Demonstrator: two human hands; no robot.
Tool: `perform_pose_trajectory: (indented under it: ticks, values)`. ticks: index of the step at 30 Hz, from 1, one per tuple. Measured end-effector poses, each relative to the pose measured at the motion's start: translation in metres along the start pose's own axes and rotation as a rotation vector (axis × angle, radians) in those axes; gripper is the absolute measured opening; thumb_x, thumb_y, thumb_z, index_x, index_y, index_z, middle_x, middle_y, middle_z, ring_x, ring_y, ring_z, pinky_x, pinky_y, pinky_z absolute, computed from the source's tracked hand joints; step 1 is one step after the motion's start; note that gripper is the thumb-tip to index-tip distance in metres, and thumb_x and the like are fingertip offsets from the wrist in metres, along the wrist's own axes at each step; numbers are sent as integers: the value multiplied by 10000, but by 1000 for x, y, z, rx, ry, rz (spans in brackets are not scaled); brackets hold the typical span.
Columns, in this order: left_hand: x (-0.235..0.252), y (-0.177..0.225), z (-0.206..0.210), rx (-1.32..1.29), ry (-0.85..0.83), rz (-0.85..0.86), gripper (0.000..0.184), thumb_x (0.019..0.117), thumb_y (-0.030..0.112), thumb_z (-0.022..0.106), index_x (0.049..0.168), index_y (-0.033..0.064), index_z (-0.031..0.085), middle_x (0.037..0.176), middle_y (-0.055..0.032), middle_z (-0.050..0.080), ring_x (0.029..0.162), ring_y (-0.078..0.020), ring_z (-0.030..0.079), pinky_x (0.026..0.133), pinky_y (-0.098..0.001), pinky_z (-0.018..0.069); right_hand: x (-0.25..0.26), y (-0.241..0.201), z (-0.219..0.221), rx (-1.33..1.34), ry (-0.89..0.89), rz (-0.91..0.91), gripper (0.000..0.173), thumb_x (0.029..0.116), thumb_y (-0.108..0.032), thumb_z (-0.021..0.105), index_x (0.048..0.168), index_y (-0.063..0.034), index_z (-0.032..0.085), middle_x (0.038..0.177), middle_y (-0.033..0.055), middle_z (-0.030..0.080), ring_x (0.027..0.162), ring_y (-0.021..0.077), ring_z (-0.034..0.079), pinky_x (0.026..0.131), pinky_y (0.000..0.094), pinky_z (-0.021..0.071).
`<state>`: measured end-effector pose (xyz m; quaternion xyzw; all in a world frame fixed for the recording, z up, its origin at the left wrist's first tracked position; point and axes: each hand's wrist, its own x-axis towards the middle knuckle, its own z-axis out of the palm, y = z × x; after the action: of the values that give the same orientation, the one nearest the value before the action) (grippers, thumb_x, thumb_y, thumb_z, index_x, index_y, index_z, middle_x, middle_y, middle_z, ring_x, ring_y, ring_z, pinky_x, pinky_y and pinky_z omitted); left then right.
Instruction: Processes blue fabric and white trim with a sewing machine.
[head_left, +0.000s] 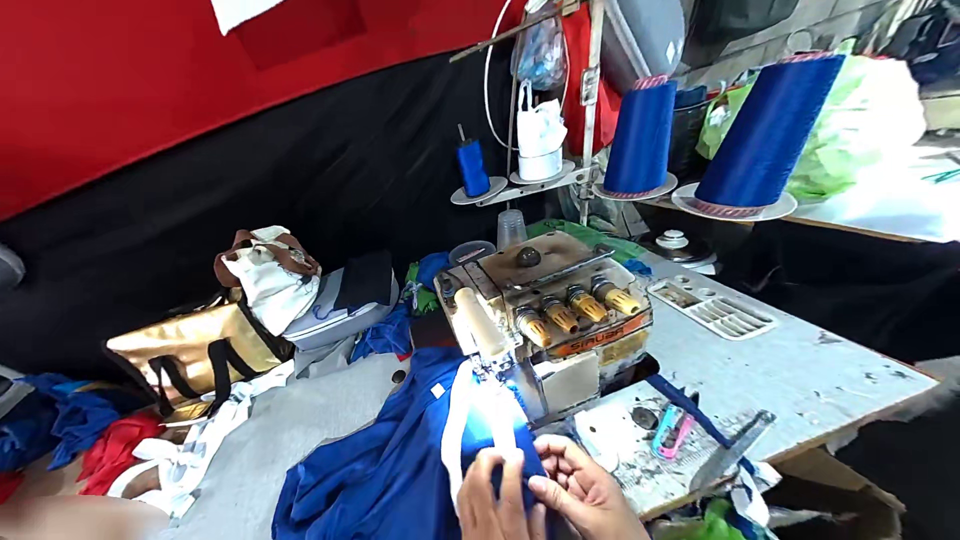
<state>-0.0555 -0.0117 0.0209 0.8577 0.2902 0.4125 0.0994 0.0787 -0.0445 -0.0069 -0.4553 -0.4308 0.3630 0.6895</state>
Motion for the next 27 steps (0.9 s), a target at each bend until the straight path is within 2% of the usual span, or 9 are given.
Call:
perform_pose_trajectory:
  ticks: [3,5,8,12,18,20,23,25,27]
  values:
    - [-1,-18,7,158,80,21,294,874,1,633,1162,-50,672,1113,-276,636,1008,-384,636,896,-465,511,-2,3,-2,-35,-26,-50,90,914,18,663,994,57,670,975,31,653,884,19,640,818,201,560]
    - [1,-24,0,150,62,28,217,932,-39,573,1128,-58,664,1070,-258,630,994,-317,646,921,-363,536,0,3,-1,8,-40,-54,39,905,28,667,942,38,672,995,31,643,908,16,637,824,194,561]
    - [13,-21,-19,133,0,42,216,935,-94,526,1089,-90,678,1020,-263,649,975,-306,669,924,-325,546,4,-5,-1,137,-68,28,127,905,63,636,1022,13,647,987,-23,698,904,13,676,850,234,580]
    - [29,-12,-37,140,-54,16,302,862,-120,510,1114,-109,678,1043,-272,668,974,-367,660,886,-418,542,6,-15,2,167,-172,112,208,939,2,651,1144,25,623,1005,-30,742,924,11,703,883,250,584]
    - [38,-23,-21,197,50,0,333,896,266,711,1058,-24,712,777,-126,625,736,-243,584,763,-423,428,6,-4,9,70,-95,-30,74,933,-13,657,941,38,709,872,-10,720,819,-31,659,803,182,552]
    - [45,-26,-24,202,55,18,267,903,258,721,980,5,764,730,-97,643,705,-210,609,749,-386,460,5,2,9,68,-97,-61,81,921,-16,680,902,54,714,878,21,708,831,-20,648,808,180,544]
    - [56,-30,-35,135,-25,56,176,953,186,672,950,49,782,895,-115,617,885,-181,590,844,-265,482,6,0,5,167,-138,-8,42,921,12,659,955,-12,663,889,-48,700,822,-26,662,791,194,563]
    - [62,-26,-41,163,-97,125,169,974,124,632,1005,57,785,1058,-174,695,1027,-243,653,962,-312,513,7,-3,3,227,-187,36,125,925,14,660,1039,-26,628,930,-58,715,848,-8,683,810,220,578]
    - [65,-20,-41,228,-146,198,173,952,42,616,1016,35,776,1047,-149,740,1041,-273,699,978,-359,538,7,-4,4,221,-204,47,172,928,-3,671,1098,12,643,960,-31,743,879,7,704,844,239,591]
